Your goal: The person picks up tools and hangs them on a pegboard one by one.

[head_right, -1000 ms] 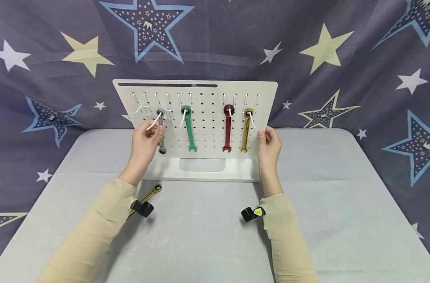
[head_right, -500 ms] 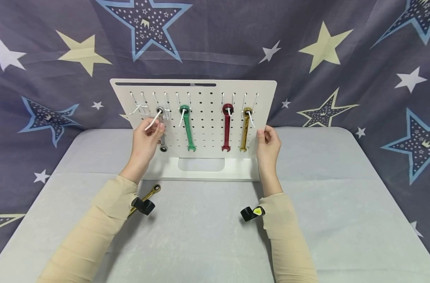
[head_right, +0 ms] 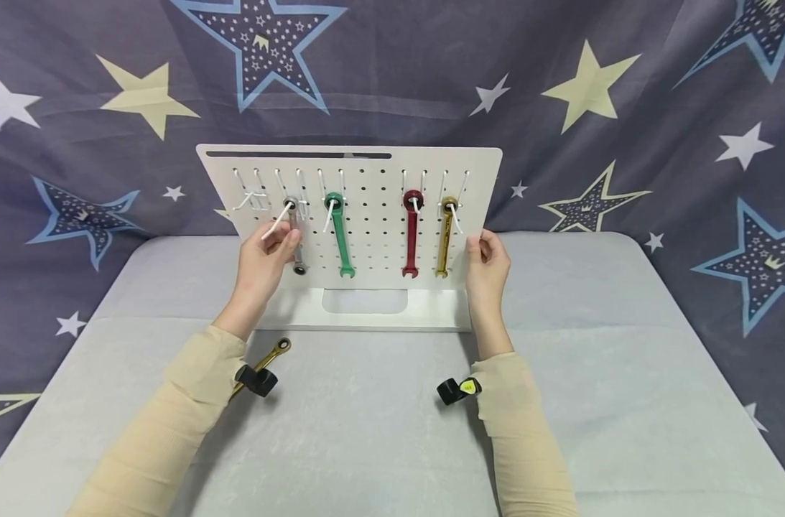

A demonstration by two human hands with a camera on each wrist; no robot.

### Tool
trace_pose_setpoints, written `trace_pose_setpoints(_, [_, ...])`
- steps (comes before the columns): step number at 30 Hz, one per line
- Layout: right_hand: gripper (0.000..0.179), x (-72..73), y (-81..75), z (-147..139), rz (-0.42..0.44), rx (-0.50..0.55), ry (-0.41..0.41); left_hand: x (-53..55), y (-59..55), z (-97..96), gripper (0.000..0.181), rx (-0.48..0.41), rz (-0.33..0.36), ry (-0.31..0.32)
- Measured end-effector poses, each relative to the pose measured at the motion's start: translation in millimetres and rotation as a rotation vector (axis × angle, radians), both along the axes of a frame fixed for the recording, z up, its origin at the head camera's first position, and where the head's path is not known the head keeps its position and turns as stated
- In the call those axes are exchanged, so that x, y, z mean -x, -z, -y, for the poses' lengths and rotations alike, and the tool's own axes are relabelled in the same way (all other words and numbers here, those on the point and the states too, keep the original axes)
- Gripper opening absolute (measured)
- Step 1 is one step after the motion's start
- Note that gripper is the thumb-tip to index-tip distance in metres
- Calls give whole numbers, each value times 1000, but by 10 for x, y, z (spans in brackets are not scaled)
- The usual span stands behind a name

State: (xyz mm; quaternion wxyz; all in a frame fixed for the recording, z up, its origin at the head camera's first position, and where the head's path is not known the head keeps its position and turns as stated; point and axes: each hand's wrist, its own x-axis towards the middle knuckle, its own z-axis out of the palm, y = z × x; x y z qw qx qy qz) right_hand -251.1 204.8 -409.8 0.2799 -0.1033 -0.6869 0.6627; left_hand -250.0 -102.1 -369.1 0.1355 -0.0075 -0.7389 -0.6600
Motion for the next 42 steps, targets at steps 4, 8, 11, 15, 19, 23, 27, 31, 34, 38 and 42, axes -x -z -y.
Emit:
trace_pose_setpoints(4, [26,17,11,2,-12,3,2,-16,14,26,23,-1,-1,-3])
trace_pose_setpoints(8, [25,26,1,4,-18,2,0,-17,28,46,24,-12,-9,3])
trace_pose_setpoints(11, [26,25,-14,5,-16,4,-3,-22,39,65,24,-18,-7,7])
trace_pose_setpoints(15, [26,27,-23,14,-23,11,0,-63,63,122,25,-13,25,20])
trace_pose_setpoints(19, [27,29,-20,27,-29,17,0,-142,95,209,30,4,59,41])
trace_pose_setpoints(23, [26,33,-23,34,-26,14,-4,-252,102,298,34,49,97,66])
trace_pose_setpoints(27, [26,37,-25,38,-33,20,-9,-370,117,382,37,109,151,137])
trace_pose_setpoints(31, [27,27,-16,37,-22,25,-4,-503,147,445,38,156,186,207])
trace_pose_setpoints(34, [26,15,-12,37,-13,32,3,-601,156,493,38,188,196,231])
trace_pose_setpoints(38, [25,6,-8,37,-19,40,5,-717,148,579,38,244,206,255])
trace_pose_setpoints(42, [23,1,-10,32,-27,46,10,-819,131,702,37,280,217,309])
